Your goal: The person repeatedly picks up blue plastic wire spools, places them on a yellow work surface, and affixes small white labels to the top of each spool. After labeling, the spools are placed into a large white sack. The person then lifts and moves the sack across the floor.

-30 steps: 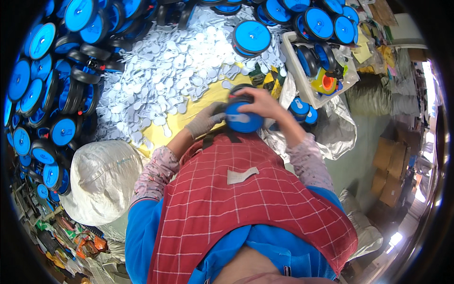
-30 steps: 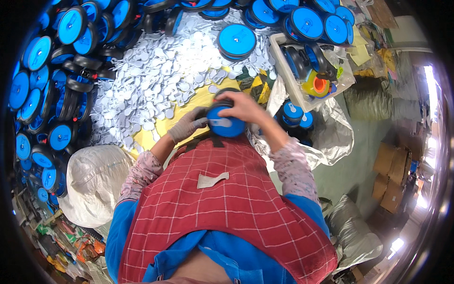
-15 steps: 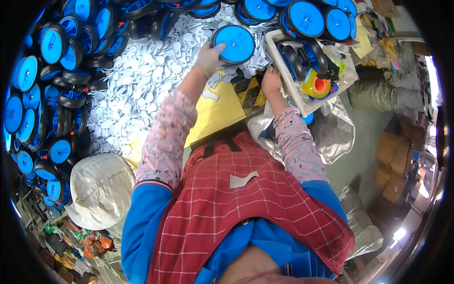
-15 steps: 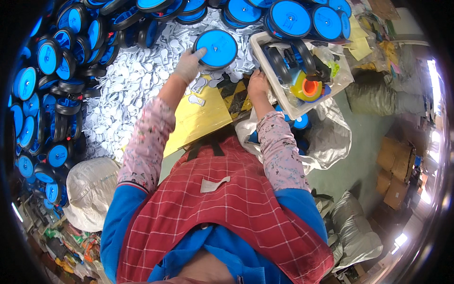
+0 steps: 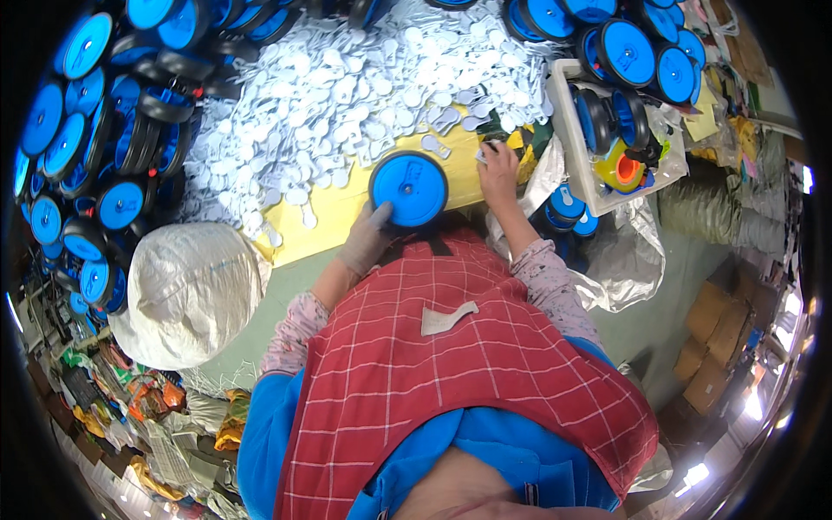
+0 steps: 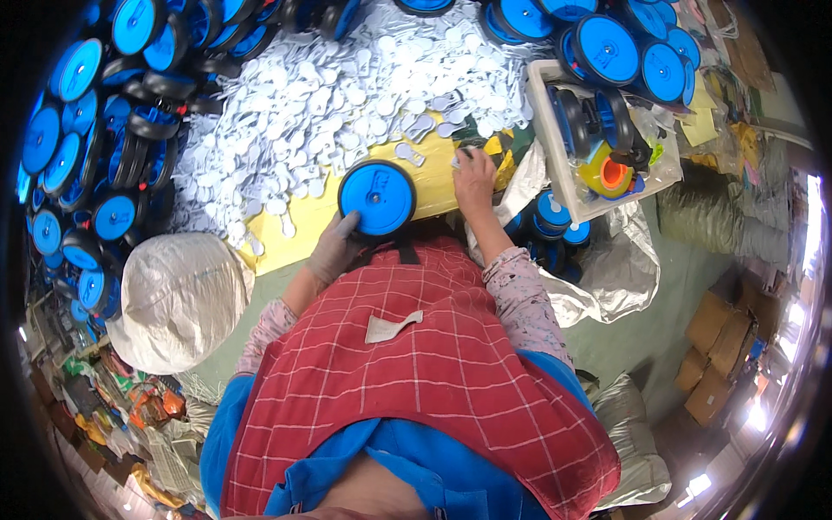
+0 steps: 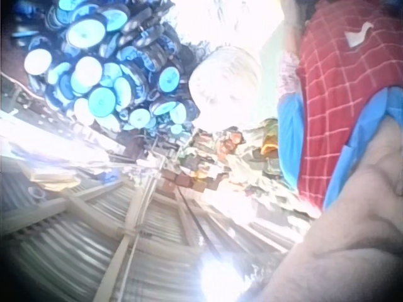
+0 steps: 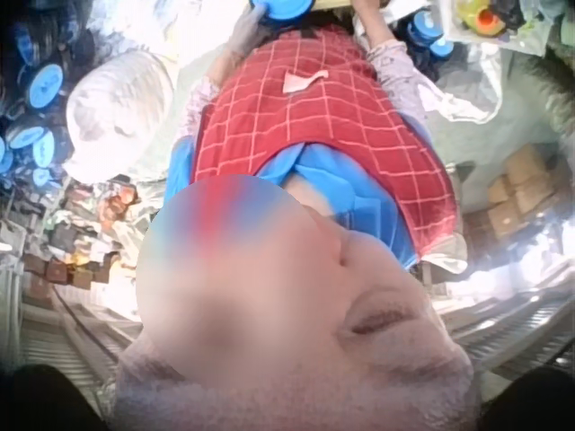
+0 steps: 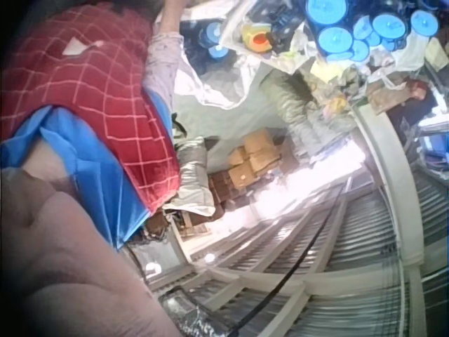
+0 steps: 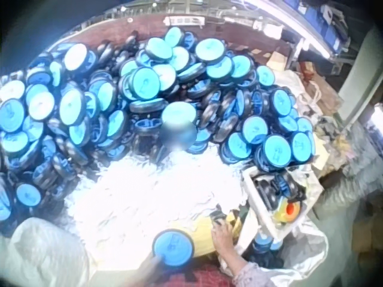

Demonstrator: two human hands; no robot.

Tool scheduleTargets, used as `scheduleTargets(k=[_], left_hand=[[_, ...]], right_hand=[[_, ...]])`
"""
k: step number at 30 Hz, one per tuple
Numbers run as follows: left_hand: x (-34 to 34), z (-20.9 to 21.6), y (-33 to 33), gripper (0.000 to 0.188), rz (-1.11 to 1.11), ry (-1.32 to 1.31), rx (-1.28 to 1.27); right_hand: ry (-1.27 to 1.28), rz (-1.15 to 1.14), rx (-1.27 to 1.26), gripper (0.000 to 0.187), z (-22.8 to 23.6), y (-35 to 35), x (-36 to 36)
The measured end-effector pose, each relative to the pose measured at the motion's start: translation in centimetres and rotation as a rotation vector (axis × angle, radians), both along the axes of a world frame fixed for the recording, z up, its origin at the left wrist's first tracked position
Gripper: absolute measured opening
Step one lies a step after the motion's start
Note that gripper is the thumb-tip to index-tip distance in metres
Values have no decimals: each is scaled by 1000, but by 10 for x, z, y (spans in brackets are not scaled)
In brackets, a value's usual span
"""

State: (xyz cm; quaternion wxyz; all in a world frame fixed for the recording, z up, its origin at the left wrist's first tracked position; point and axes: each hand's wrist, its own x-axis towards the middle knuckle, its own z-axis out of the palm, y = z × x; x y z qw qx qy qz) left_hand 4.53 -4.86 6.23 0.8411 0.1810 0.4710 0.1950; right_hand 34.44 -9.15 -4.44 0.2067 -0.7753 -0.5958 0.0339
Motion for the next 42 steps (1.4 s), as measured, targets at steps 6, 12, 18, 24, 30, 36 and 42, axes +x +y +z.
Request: scheduleTargets(k=[6, 12, 18, 24, 30, 36, 42], left_hand=[[-14, -4, 54, 55, -422, 780, 1207], [70, 12, 117, 45, -1188, 553, 1254], [0, -71, 88, 43, -619, 280, 1421], [-6, -43, 45, 50, -221, -20, 289], [-1, -54, 43, 49, -335, 294, 626], [0, -24, 38, 43, -260, 192, 520], [-12, -38, 13, 40, -924, 647, 1748]], right_hand=[[46, 22, -49, 42, -11, -14, 16], [601, -347, 84, 40, 77, 7, -45], [351, 213, 182, 27, 142, -4, -135], [182, 181, 132, 27, 116, 11, -147], [520, 147, -343, 80, 102, 54, -108], [1036, 40, -499, 41, 52, 73, -57], [327, 186, -128, 24, 2, 59, -34]])
